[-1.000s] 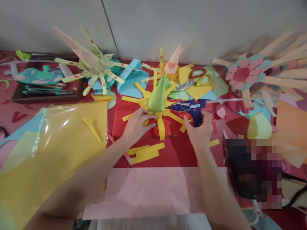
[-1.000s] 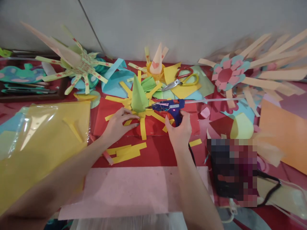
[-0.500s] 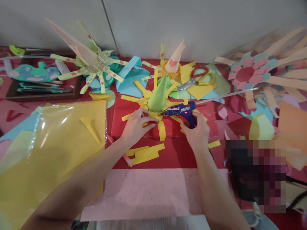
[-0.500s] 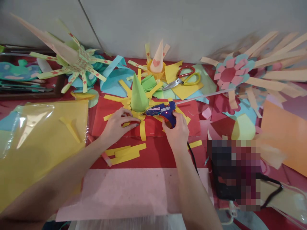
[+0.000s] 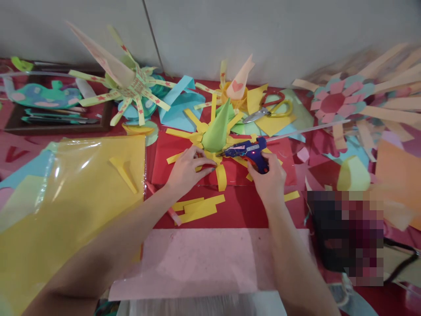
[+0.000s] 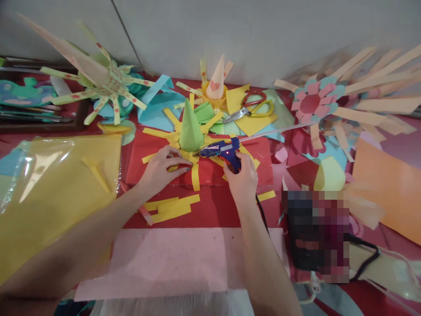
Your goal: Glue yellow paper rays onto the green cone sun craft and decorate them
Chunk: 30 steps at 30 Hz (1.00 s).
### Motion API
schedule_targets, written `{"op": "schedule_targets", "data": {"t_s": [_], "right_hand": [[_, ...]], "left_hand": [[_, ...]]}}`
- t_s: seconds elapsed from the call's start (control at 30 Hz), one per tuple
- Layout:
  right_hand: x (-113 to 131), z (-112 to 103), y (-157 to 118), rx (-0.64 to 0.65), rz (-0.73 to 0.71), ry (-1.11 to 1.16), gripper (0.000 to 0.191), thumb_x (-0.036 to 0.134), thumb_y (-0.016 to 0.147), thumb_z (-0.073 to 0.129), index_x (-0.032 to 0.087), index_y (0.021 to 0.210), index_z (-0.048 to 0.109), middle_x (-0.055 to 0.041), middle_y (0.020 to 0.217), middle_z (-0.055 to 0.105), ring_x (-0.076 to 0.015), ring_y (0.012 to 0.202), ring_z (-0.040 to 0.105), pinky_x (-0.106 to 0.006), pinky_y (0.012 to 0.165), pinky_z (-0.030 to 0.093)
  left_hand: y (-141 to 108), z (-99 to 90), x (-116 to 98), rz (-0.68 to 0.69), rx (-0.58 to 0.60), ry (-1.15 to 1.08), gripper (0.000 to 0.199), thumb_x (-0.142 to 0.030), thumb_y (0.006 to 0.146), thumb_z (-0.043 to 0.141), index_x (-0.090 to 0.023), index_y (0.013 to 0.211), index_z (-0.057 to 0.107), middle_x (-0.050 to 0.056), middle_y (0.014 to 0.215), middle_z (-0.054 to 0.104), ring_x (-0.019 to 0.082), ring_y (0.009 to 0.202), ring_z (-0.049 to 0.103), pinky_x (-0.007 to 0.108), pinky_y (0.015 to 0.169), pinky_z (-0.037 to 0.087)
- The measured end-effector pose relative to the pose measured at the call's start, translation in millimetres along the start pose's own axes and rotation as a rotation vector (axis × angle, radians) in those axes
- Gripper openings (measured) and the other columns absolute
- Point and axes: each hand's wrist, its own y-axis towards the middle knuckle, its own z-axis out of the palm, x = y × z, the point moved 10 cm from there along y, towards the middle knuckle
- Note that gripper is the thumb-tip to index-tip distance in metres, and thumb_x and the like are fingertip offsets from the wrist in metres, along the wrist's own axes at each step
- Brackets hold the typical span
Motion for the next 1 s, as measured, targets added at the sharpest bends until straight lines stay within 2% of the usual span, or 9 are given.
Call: {"op": "schedule_targets", "data": {"t_s": [0.17,0.67,1.0], "right_hand": [[-0.1,0.1,0.0,-0.014,-0.023,0.009,0.027,0.037,0.070,0.062,0.022,0.091,0.054,-0.0070,0.092,0.066,-0.0216,0.083,0.061,-0.039,0.075,0.051],[-4.1,1.2,-1.2,0.048,0.006,-0.011,0.032,0.036,0.068,0.063,0.021,0.094,0.055,-0.0084,0.095,0.066,-0.0224,0.084,0.061,-0.041,0.077,0.050],[-2.3,1.6,-0.9,0.095,-0.008,-0.025,0.032,0.040,0.068,0.062,0.021,0.094,0.055,-0.0088,0.095,0.066,-0.0239,0.085,0.060,-0.040,0.072,0.049]], "left_hand": [[-0.4,0.0,1.4,-0.001,-0.013,0.002,0.009,-0.027,0.081,0.067,-0.029,0.088,0.073,0.002,0.093,0.053,0.015,0.080,0.053,0.032,0.076,0.050],[-0.5,0.4,2.8,0.001,-0.020,-0.028,0.009,-0.025,0.079,0.069,-0.027,0.086,0.073,0.002,0.092,0.053,0.015,0.077,0.052,0.032,0.074,0.049],[-2.2,0.4,-1.6,0.075,-0.034,-0.012,0.011,-0.027,0.079,0.070,-0.027,0.089,0.074,0.002,0.092,0.052,0.015,0.079,0.050,0.032,0.075,0.047]]}}
